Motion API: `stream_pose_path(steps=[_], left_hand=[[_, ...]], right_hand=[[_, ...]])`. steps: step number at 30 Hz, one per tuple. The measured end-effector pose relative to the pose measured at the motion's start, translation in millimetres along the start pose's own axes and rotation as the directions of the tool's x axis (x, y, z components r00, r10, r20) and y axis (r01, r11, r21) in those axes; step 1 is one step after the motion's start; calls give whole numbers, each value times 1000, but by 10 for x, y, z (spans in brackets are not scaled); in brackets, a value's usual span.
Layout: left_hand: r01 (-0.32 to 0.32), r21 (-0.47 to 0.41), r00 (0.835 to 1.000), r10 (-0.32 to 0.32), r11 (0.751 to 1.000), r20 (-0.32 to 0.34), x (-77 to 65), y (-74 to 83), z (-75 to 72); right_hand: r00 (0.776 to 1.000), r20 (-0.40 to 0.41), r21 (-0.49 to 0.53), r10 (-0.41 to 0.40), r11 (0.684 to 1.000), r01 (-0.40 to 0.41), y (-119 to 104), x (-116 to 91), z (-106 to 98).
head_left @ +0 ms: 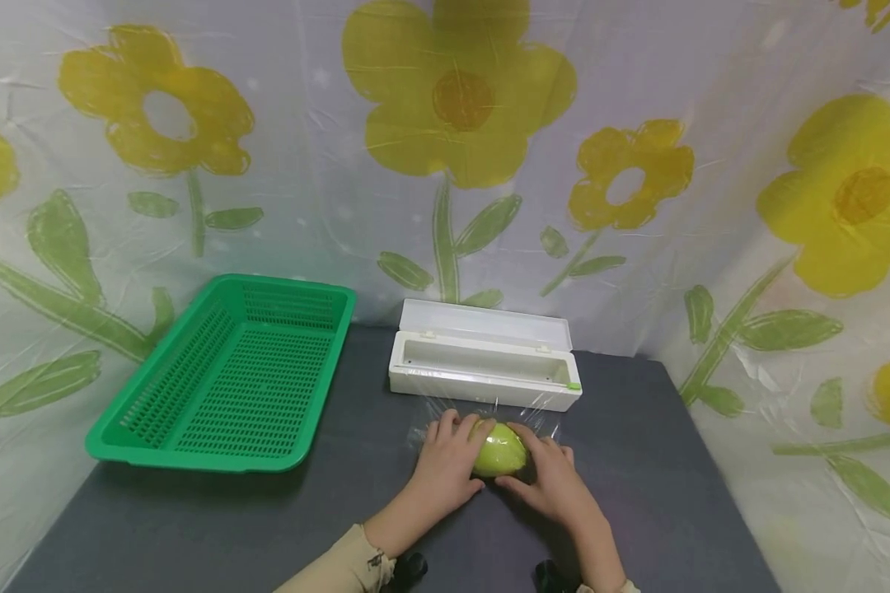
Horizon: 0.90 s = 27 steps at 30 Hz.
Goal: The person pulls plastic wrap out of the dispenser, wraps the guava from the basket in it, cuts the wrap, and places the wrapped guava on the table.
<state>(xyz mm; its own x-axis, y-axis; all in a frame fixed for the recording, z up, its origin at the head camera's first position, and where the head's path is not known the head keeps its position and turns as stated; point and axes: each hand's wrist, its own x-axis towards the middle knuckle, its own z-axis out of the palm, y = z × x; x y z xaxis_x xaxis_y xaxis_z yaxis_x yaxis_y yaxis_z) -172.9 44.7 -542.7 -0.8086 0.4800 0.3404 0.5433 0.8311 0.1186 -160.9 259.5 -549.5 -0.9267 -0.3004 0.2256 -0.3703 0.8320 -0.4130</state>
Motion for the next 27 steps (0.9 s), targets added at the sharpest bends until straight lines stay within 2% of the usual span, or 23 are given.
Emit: stream_pose_path(steps=[6,11,15,19,23,27], left_hand=[[39,34,999,-38,999,-17,62,-17,35],[50,54,998,-52,997,27,138,-22,9],[55,72,997,-60,996,57,204,-45,-3],[60,58,993,-65,997,95,261,-75,-8],[69,30,987,-72,997,144,307,-104,-23],[84,-9,981,-81,996,176,345,-129,-39]], right_hand=[[1000,20,-10,14,1000,-14,-9,48,-17],[1000,-5,-77,13,997,-13,-20,44,-56],[993,-104,-120,-54,992,41,-53,42,-96],[965,-199,-120,-172,981,151,-131,62,-109],[944,-216,-144,-249,964,222,-238,99,-60],[954,-196,-184,-226,964,191,-304,126,29]])
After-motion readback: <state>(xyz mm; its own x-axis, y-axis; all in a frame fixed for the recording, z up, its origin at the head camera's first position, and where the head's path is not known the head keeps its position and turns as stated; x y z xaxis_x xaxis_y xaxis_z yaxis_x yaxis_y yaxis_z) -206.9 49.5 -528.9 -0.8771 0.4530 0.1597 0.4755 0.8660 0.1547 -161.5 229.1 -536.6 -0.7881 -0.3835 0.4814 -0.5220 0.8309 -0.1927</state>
